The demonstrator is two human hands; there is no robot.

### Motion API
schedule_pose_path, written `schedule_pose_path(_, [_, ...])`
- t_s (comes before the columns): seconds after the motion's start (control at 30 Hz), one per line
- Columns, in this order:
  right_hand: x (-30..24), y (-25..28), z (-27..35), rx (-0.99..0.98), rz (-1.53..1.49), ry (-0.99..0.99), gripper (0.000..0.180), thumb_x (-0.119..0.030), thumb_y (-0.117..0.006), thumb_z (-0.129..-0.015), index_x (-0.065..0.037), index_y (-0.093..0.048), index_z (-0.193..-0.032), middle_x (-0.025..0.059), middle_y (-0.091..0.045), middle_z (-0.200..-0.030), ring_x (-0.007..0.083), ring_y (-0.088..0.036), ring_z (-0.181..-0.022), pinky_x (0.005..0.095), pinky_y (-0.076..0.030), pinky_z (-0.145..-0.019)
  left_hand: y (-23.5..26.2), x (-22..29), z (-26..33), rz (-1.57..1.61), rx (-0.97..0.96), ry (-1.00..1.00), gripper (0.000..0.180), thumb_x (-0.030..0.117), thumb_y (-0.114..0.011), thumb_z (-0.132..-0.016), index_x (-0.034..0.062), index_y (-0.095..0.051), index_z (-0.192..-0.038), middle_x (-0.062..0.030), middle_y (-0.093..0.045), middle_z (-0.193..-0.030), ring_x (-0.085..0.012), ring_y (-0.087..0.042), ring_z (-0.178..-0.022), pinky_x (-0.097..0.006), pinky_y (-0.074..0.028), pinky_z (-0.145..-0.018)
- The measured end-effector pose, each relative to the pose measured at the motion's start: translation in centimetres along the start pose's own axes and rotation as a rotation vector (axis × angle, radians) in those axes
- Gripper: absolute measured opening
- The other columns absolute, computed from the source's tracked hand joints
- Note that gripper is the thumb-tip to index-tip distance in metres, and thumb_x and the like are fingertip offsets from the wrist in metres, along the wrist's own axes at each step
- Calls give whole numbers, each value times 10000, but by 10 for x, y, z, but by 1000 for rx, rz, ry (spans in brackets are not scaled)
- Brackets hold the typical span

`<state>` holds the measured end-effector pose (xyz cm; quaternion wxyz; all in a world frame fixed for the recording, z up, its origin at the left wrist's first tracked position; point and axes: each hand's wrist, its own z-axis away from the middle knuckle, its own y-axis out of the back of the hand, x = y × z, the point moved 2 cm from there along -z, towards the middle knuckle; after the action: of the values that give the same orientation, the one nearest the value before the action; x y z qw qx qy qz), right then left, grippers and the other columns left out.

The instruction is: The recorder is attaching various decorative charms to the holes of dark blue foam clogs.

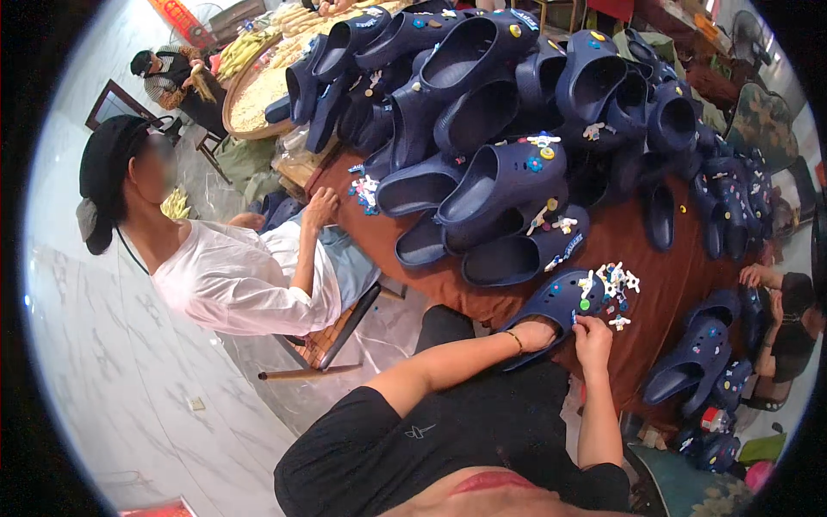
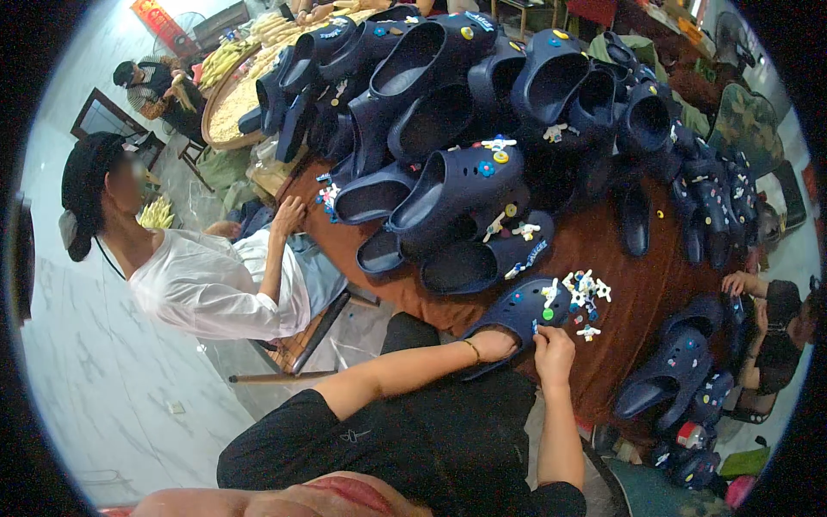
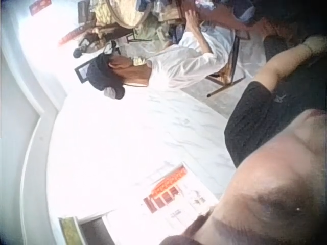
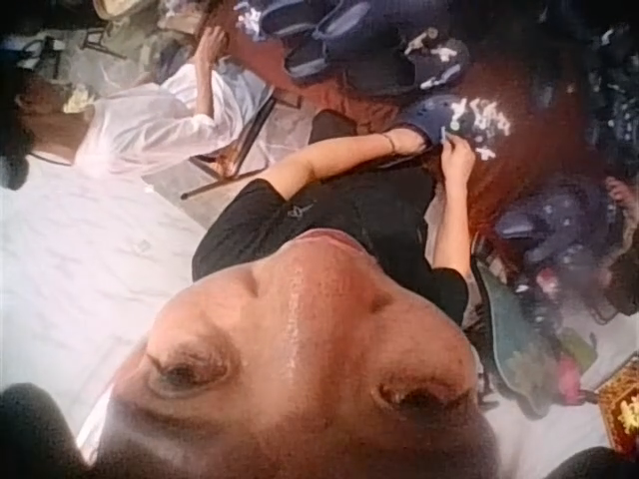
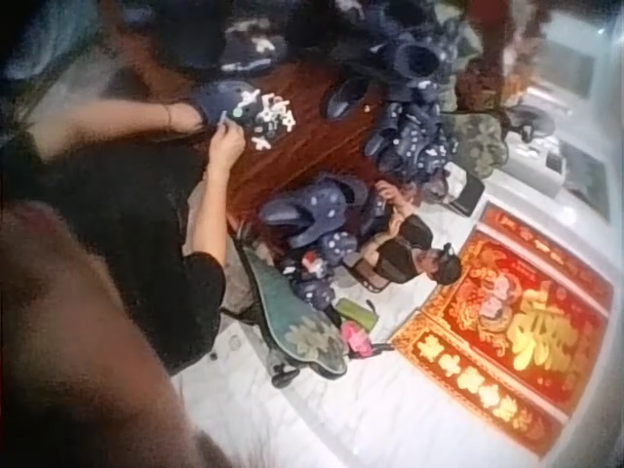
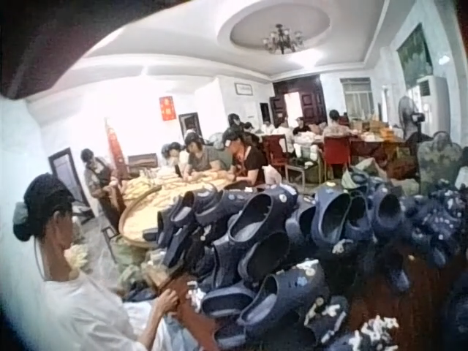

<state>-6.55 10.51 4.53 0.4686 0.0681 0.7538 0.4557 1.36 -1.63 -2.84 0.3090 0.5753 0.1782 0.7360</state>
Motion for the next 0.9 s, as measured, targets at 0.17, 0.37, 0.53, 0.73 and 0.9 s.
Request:
schedule_pose_path(0.17, [24, -5, -16, -15, -67, -114, 119, -44, -657, -669, 7, -635, -775, 116, -612, -652, 210, -597, -592, 313, -466, -567, 2, 4, -6, -34, 97, -69, 325, 244, -402, -848, -17, -595, -825, -249, -602, -849, -403, -581, -778, -475, -448, -734])
schedule_pose_path(0.37, [63, -9, -62, -598, -120, -394, 218, -90, -751, -599, -28, -542, -588, 49, -565, -533, 113, -506, -447, 257, -404, -409, -6, -5, -11, -32, 61, -3, 328, 256, -400, -849, -10, -591, -854, -252, -603, -867, -406, -581, -790, -484, -445, -737])
schedule_pose_path(0.53, [72, -12, -53, -561, -169, -414, 218, -101, -745, -620, -55, -534, -588, 27, -543, -535, 101, -487, -451, 241, -381, -413, 6, 8, -1, -3, 128, -67, 324, 254, -405, -845, -11, -592, -850, -258, -596, -879, -406, -580, -792, -486, -443, -733])
schedule_pose_path(0.73, [58, -22, -2, -286, -474, -468, 177, -185, -603, -810, -46, -539, -720, 18, -530, -600, 105, -497, -474, 246, -402, -424, 10, 8, -2, -8, 3, -30, 297, 185, -417, -808, -20, -570, -959, -264, -580, -969, -398, -573, -863, -467, -436, -793])
schedule_pose_path(0.9, [44, -59, 60, -428, -347, -566, 334, -323, -588, -814, 0, -554, -734, 59, -562, -600, 134, -534, -484, 268, -419, -421, 11, 5, -5, -17, -53, 1, 292, 187, -409, -810, -10, -593, -925, -262, -586, -957, -396, -574, -870, -467, -436, -793])
